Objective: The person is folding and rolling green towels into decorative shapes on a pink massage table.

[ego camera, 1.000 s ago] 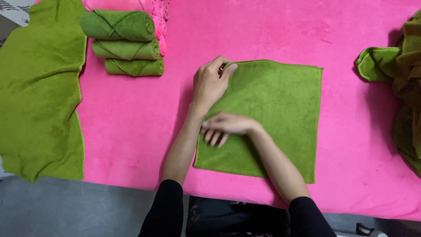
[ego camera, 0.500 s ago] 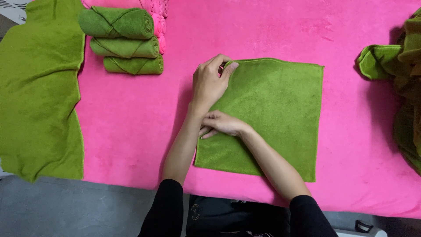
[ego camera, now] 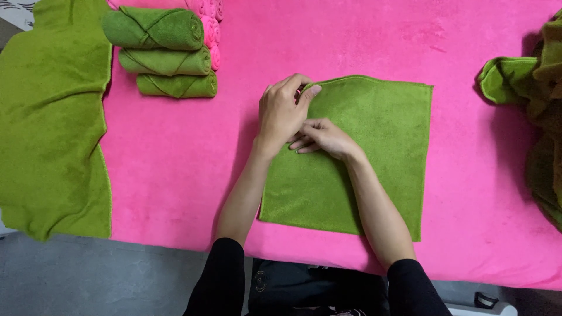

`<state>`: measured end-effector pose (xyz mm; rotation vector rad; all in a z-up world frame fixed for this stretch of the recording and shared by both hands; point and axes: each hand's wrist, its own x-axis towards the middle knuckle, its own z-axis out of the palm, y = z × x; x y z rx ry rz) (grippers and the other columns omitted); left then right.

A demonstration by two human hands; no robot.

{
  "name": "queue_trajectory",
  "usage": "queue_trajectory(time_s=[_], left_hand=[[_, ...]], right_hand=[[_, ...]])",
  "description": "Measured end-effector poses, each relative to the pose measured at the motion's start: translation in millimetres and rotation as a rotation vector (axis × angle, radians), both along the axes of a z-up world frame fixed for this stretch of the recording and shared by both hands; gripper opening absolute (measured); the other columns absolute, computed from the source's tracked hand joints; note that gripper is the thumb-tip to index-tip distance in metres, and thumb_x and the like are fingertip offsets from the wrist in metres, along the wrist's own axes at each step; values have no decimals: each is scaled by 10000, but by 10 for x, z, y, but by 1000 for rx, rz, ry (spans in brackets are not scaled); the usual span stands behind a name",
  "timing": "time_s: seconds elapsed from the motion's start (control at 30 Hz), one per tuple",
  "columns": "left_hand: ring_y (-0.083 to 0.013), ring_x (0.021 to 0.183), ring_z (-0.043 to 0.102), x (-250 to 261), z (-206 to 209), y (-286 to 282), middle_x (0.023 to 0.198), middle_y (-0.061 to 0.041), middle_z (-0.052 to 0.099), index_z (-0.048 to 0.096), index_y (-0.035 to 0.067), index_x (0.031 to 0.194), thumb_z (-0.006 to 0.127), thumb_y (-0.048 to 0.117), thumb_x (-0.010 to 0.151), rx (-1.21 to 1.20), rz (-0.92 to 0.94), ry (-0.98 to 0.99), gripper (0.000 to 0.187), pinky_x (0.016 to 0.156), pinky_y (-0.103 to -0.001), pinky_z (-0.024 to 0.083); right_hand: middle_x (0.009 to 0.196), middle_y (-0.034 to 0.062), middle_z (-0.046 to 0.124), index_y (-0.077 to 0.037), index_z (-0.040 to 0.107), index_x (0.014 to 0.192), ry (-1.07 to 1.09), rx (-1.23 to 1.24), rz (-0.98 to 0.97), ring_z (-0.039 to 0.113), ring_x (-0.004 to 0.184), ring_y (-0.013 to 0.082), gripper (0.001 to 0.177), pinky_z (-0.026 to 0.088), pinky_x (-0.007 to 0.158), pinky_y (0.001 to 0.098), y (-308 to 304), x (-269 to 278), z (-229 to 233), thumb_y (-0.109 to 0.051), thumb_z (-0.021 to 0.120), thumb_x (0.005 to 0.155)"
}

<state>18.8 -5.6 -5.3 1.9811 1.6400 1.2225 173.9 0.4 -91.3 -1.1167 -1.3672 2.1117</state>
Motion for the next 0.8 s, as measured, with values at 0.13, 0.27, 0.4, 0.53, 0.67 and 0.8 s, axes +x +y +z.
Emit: queue_trajectory(time_s=[0.13,0.27,0.4,0.53,0.67,0.8], left_hand=[[-324,803,734,30,-53,7,860,-53,745,681,166,999,674,356,1029,13,1,21,192,704,-454,533],[-313,801,737,44,-33,-17,854,-37,740,686,183,1003,679,352,1029,19,0,42,172,700,-440,537],[-316,817,737,54,-24,-42,857,-48,730,684,181,1013,679,350,1030,42,-15,60,170,720,-449,548],[-322,823,735,77,3,-64,860,-52,723,682,176,1018,676,349,1033,43,-23,66,174,723,-456,543],[-325,833,736,98,-16,-78,866,-54,724,684,178,1025,674,337,1032,20,-36,62,160,730,-461,539],[-307,851,747,129,49,-119,892,-59,741,696,171,1047,657,306,1047,-17,-65,72,140,762,-445,543]], right_hand=[[1058,180,770,-9,748,1176,-23,38,-35,793,895,263,315,687,772,418,73,128,58,-252,593,1051],[1089,192,771,-9,747,1200,-34,76,-57,788,912,262,356,682,781,426,137,240,68,-304,602,1064],[1069,165,779,-25,755,1171,-23,88,-87,792,914,256,356,679,779,423,193,307,53,-336,618,1067],[1043,125,785,-31,757,1159,-40,102,-126,786,888,212,369,686,764,383,191,346,186,-363,628,1063],[1028,131,785,-25,755,1140,-32,110,-164,790,888,220,366,688,764,390,235,458,239,-360,624,1069],[1065,138,779,-27,739,1176,-37,146,-215,789,927,227,390,683,784,386,312,600,228,-379,598,1084]])
